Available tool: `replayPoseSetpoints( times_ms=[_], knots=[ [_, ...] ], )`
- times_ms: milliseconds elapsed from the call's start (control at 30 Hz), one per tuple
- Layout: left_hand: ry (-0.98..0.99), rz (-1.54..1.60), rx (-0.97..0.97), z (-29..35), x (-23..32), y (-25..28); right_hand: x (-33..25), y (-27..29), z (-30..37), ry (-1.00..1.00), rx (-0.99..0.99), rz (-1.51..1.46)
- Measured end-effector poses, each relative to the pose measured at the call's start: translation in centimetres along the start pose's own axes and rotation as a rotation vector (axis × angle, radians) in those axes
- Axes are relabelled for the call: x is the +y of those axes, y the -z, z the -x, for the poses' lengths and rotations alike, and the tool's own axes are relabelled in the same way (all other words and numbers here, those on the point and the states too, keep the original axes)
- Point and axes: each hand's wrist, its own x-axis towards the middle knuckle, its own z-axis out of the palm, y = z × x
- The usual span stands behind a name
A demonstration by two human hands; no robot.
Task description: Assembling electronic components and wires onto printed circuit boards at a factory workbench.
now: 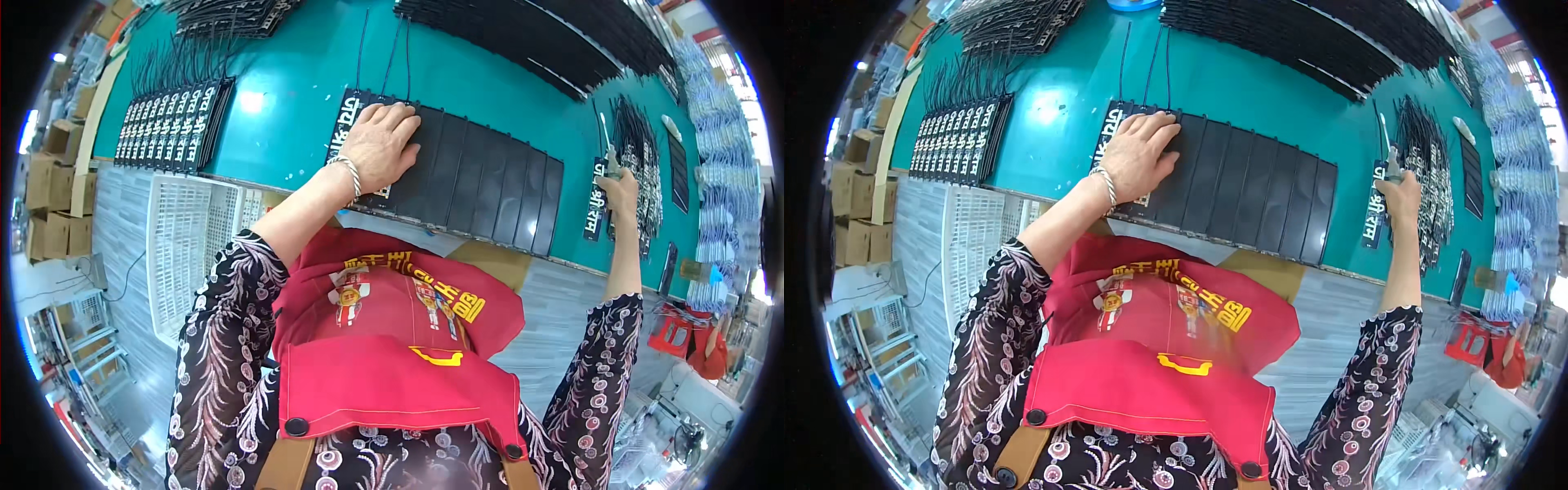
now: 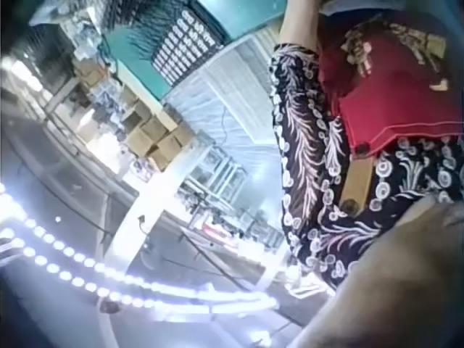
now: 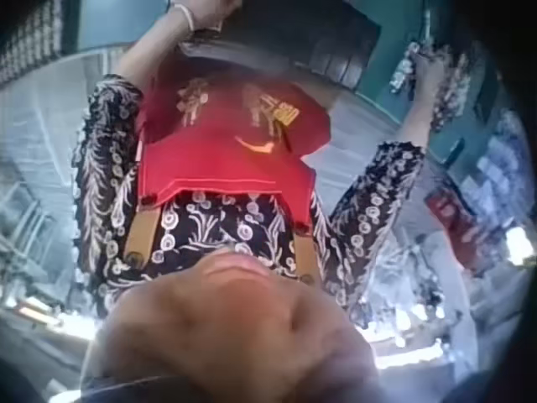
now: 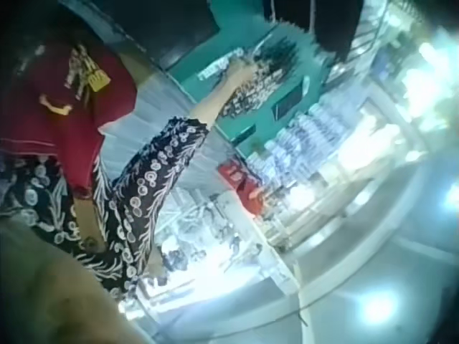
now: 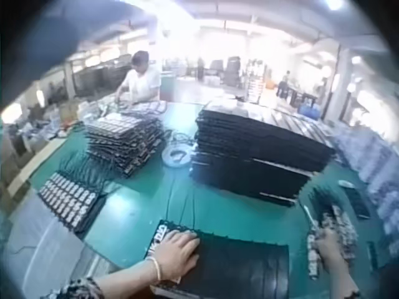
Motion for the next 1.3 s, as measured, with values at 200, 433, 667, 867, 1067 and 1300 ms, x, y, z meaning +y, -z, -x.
replayPoseSetpoints(
  times_ms=[200,433,667,867,1067,1300],
  knots=[
    [0.030,0.044,-0.010,6.8,0.5,1.4,-4.4,-1.0,10.3,0.309,0.116,0.040],
    [-0.019,0.040,0.112,6.6,1.0,2.4,-17.3,-1.5,18.2,0.427,-0.139,-0.756],
    [0.053,0.114,0.073,4.8,3.8,2.4,-18.8,-7.0,19.8,0.429,-0.446,-1.103],
    [0.078,0.072,0.092,4.6,4.7,3.8,-19.9,-6.7,20.2,0.412,-0.554,-1.060],
    [0.092,0.089,0.090,3.8,5.2,4.3,-20.6,-6.9,19.1,0.457,-0.589,-1.001],
    [0.102,0.123,0.172,3.4,5.8,4.6,-21.2,-6.0,18.4,0.493,-0.620,-0.890]
  ],
)
